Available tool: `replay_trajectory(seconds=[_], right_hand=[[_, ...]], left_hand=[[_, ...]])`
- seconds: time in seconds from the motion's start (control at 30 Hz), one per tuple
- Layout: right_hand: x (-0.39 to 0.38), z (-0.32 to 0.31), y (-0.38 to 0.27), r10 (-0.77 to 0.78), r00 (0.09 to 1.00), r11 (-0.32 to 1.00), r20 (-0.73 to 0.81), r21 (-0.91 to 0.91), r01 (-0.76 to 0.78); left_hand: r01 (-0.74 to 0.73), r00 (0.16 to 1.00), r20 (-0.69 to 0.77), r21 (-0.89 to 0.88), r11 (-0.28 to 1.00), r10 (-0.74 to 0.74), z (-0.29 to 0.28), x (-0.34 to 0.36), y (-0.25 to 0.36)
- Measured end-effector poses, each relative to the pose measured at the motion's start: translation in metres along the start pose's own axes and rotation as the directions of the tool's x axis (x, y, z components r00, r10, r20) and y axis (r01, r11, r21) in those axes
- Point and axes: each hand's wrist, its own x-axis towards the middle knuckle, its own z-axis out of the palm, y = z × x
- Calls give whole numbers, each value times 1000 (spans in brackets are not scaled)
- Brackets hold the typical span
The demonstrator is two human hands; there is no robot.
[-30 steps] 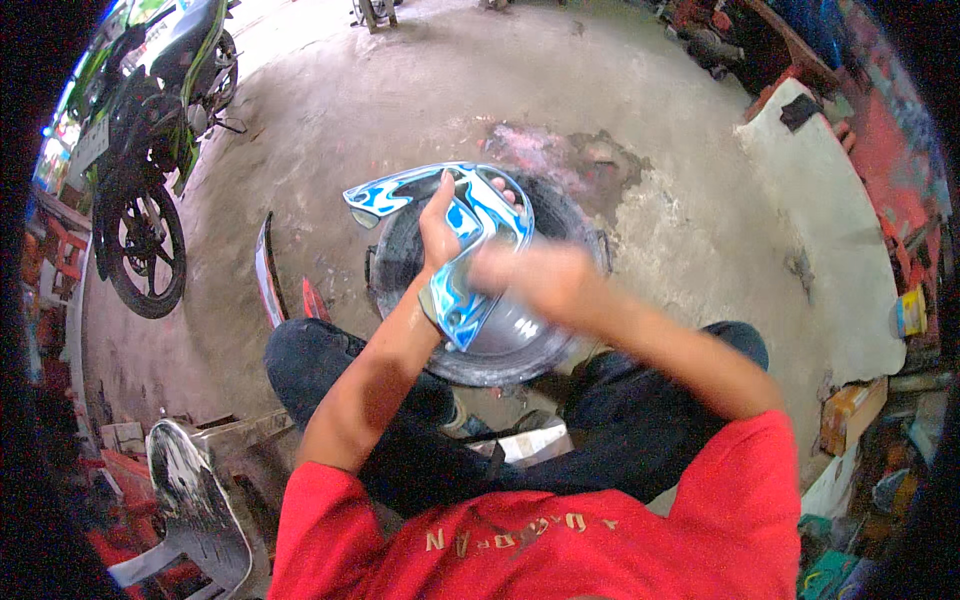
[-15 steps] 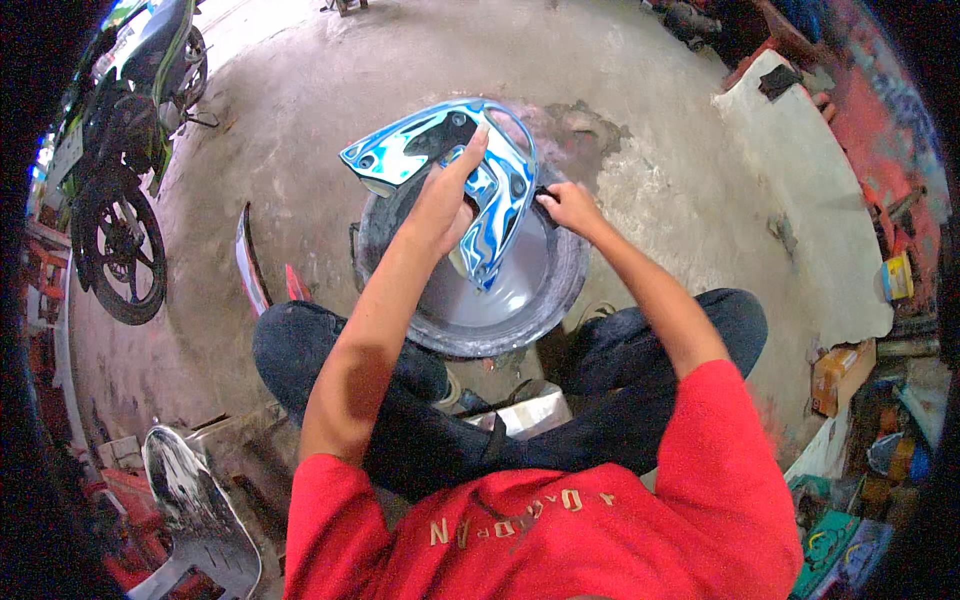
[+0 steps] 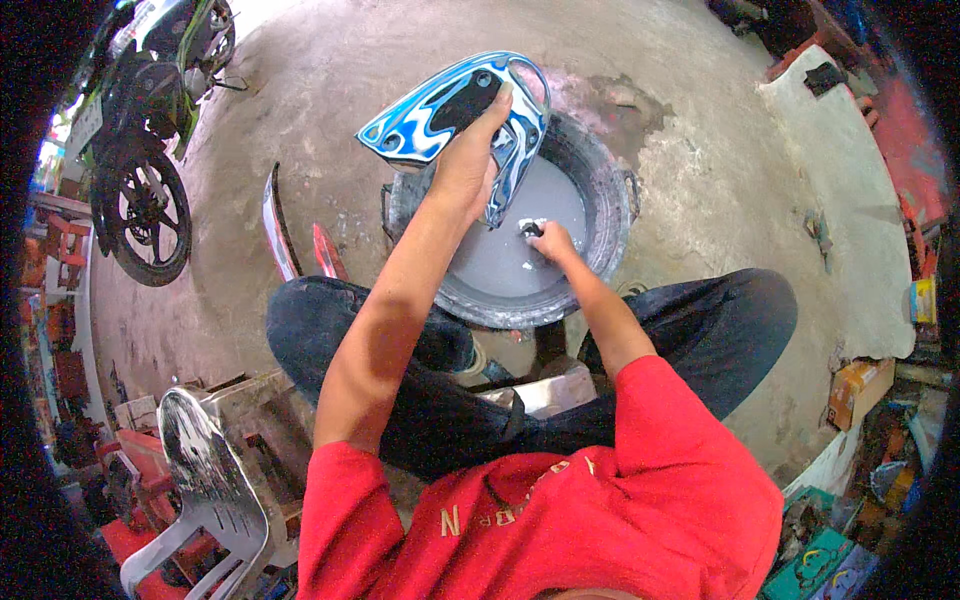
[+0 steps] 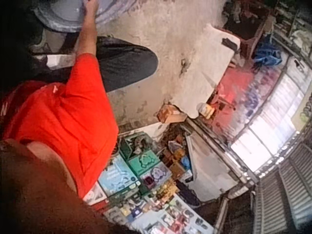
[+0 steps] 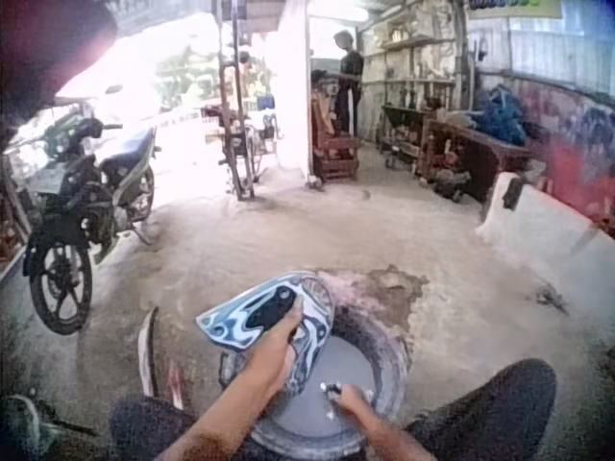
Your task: The person sands a blue and white motorcycle fairing over a bucket of water using a small piece of sandpaper, dipping the fairing and the paper into the water repeatedly.
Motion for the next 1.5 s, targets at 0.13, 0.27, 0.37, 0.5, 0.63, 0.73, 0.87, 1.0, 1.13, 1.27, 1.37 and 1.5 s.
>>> replay_trajectory(seconds=[0.13,0.27,0.37,0.5,0.63,0.73,0.87,1.0,1.13,1.27,1.37,1.5], right_hand=[[47,-74,29,-157,973,756,167,654,10],[28,-175,-99,-325,940,834,99,498,236],[23,-273,-98,-505,856,843,-110,148,517],[-34,-321,-146,-561,736,783,-378,48,621],[-77,-326,-180,-733,527,633,-430,-147,760],[-108,-317,-204,-694,648,705,-314,-117,699],[-127,-297,-196,-867,416,476,-274,-212,853],[-126,-304,-183,-950,210,276,-231,-310,910],[-122,-307,-167,-916,284,371,-284,-327,869],[-137,-299,-160,-967,194,236,-164,-296,925],[-111,-306,-149,-877,370,458,-307,-301,837],[-154,-298,-159,-970,217,239,-108,-262,935]], left_hand=[[26,999,33,-126,992,-21,16,18,-17],[-6,994,-108,-134,991,-9,-36,13,5],[41,999,-6,-153,987,-43,4,15,5],[82,994,-47,-236,968,-95,17,6,15],[179,984,53,-318,931,-171,20,14,15],[202,975,-29,-301,932,-221,18,21,16],[263,953,-88,-230,937,-289,27,21,30],[278,954,-27,-291,915,-299,15,20,32],[312,938,-3,-422,851,-345,9,22,20],[311,948,34,-309,899,-316,-3,18,21],[288,950,-13,-344,894,-311,-17,24,24],[336,922,-61,-366,868,-383,-16,26,20]])
